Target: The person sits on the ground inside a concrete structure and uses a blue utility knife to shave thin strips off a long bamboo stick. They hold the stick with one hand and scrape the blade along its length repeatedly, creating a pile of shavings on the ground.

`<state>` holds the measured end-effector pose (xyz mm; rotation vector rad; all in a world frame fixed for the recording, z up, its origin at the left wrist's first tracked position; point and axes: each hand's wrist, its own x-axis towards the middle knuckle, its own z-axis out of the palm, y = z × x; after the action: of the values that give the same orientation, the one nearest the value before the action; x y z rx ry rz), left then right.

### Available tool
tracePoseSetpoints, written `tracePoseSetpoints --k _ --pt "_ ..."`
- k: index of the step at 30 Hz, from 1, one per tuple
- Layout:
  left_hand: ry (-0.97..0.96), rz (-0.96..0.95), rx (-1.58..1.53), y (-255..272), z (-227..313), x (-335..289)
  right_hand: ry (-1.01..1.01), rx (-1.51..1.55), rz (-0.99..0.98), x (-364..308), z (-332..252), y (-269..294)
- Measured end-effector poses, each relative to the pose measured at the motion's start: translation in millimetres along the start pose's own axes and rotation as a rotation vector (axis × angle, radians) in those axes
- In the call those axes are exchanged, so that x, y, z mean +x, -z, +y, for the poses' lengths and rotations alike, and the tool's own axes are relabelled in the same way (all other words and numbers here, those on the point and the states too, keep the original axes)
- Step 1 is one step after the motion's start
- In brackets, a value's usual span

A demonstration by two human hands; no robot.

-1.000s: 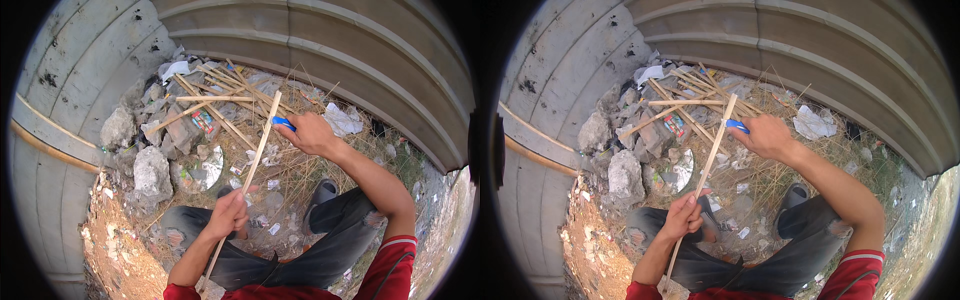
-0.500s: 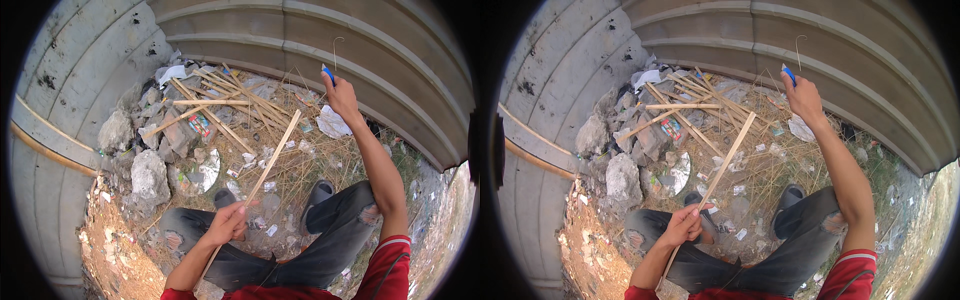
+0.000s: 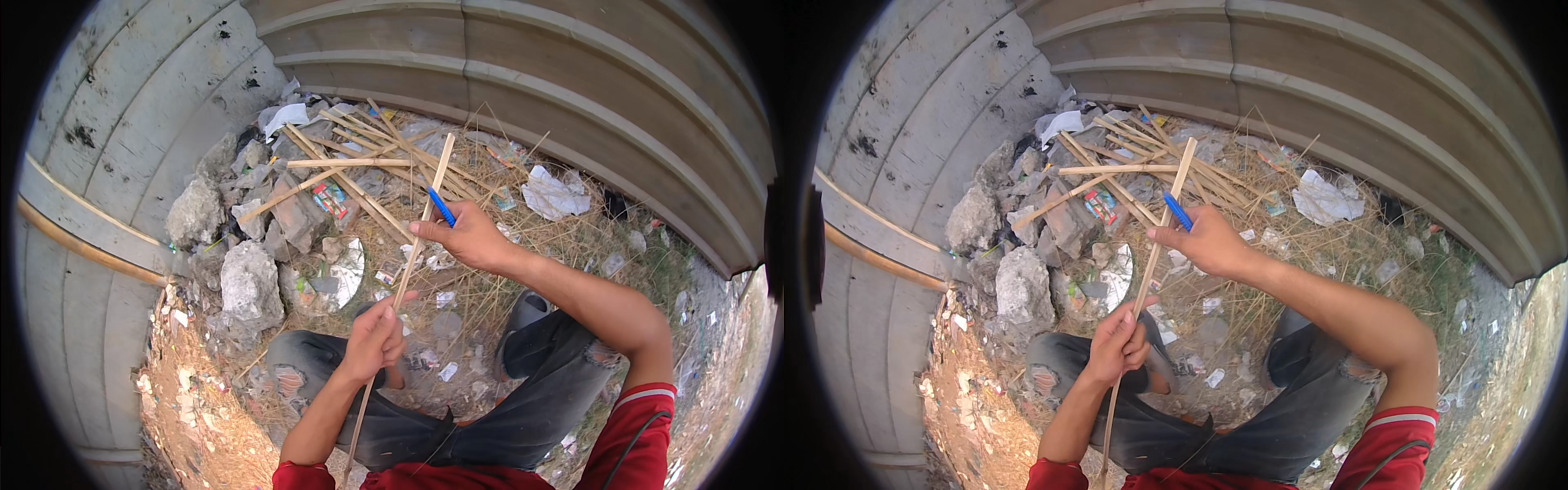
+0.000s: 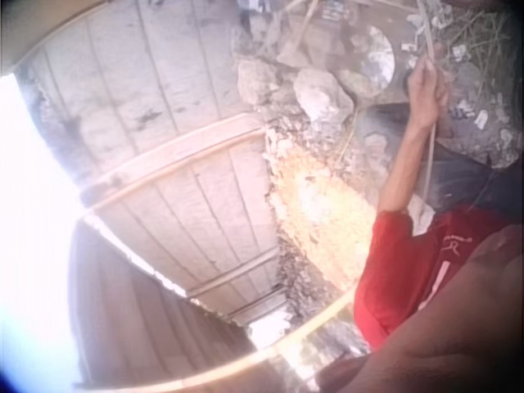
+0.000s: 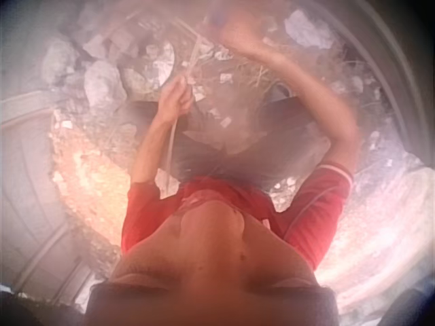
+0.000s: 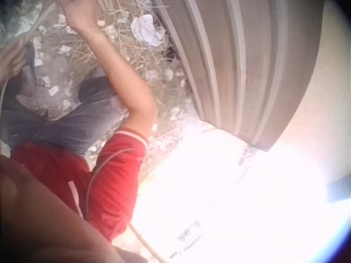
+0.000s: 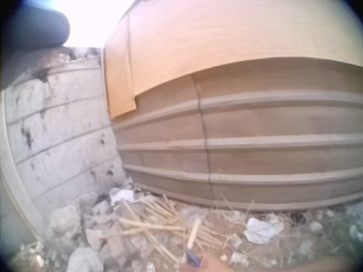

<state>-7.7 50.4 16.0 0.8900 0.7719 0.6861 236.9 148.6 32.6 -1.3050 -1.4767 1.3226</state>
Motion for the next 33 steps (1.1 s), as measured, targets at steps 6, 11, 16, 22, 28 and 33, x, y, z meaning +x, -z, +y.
tracePoseSetpoints --k 6,11,16,22,28,33 --pt "-0.015 0.029 0.02 -0.6 0.9 -5.6 -0.054 -0.007 -0.01 8.2 7.3 4.0" --pt "-0.09 0.085 -0.022 5.3 -5.3 -0.6 0.163 -0.503 0.001 -17.2 -30.4 11.1" --pt "-0.16 0.222 -0.013 7.4 -12.0 3.2 0.217 -0.8 -0.258 -53.0 -21.0 -31.8" --pt "-0.141 0.163 0.099 5.3 -6.6 -2.6 0.113 -0.807 -0.093 -2.3 -13.0 10.5" --pt "-0.12 0.19 0.011 13.8 -9.8 -6.0 0.187 -0.795 -0.258 -29.8 -7.9 -23.4" --pt "-0.093 0.114 0.163 12.7 -11.1 -15.7 0.099 -0.747 0.271 40.7 7.6 75.7"
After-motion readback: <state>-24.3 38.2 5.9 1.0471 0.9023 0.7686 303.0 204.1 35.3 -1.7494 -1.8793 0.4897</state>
